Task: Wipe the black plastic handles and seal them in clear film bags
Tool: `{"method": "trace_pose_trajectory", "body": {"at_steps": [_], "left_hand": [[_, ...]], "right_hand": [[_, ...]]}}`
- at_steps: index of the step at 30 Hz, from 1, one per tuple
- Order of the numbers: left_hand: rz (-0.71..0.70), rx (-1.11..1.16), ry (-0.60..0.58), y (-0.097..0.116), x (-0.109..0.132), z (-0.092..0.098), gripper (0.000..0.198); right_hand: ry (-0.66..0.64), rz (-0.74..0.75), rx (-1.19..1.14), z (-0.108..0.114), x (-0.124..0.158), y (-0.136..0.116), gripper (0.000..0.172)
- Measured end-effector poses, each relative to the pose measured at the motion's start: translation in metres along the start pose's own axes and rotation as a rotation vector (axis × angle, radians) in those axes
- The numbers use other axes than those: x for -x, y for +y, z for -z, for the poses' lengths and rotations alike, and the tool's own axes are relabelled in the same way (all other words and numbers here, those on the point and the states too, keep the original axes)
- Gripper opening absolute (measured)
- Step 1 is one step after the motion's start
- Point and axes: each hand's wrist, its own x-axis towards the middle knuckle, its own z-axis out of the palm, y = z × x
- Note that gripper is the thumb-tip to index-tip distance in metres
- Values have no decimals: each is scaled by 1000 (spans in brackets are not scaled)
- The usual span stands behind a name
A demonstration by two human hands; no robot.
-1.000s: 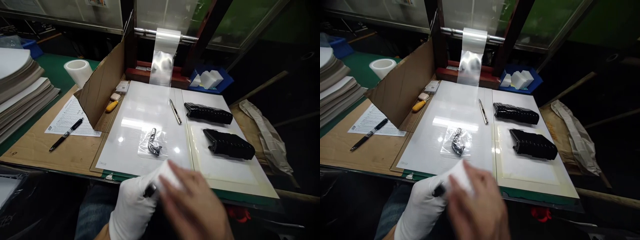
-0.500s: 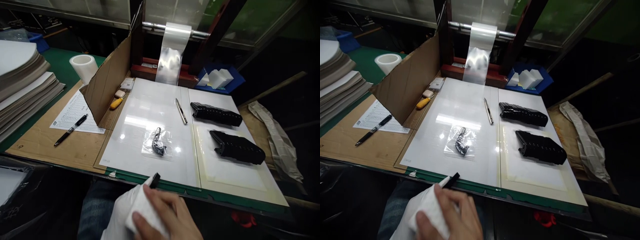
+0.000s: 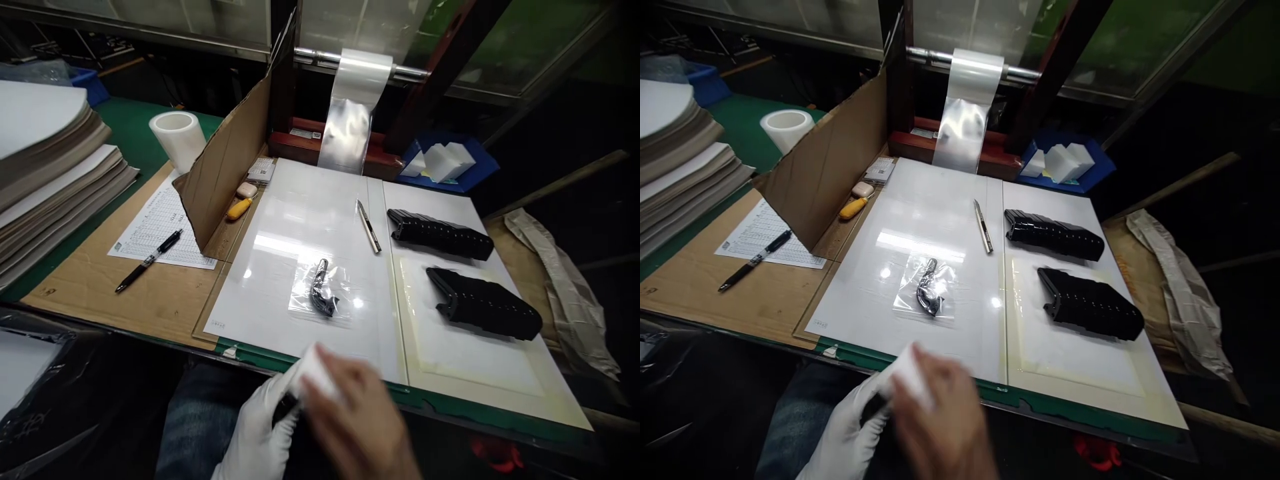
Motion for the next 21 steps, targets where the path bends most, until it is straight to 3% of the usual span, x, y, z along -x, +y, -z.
{"method": "trace_pose_trajectory", "body": {"at_steps": [5, 8, 12, 15, 19, 21], "left_hand": [[27, 47, -47, -9, 6, -2, 39], [55, 38, -36, -9, 5, -2, 41], [35, 59, -33, -4, 3, 0, 40], [49, 36, -30, -2, 1, 1, 40], [44, 34, -30, -1, 1, 2, 39], [61, 36, -42, -2, 1, 2, 39]], "right_hand": [[8, 68, -20, 2, -2, 0, 31], [-18, -44, -4, 2, -3, -2, 35], [23, 22, -49, 1, -4, -2, 29], [25, -84, -16, 2, -5, 0, 33], [-22, -67, -57, 5, -5, 1, 33], [-28, -132, -34, 5, -4, 0, 34]]}}
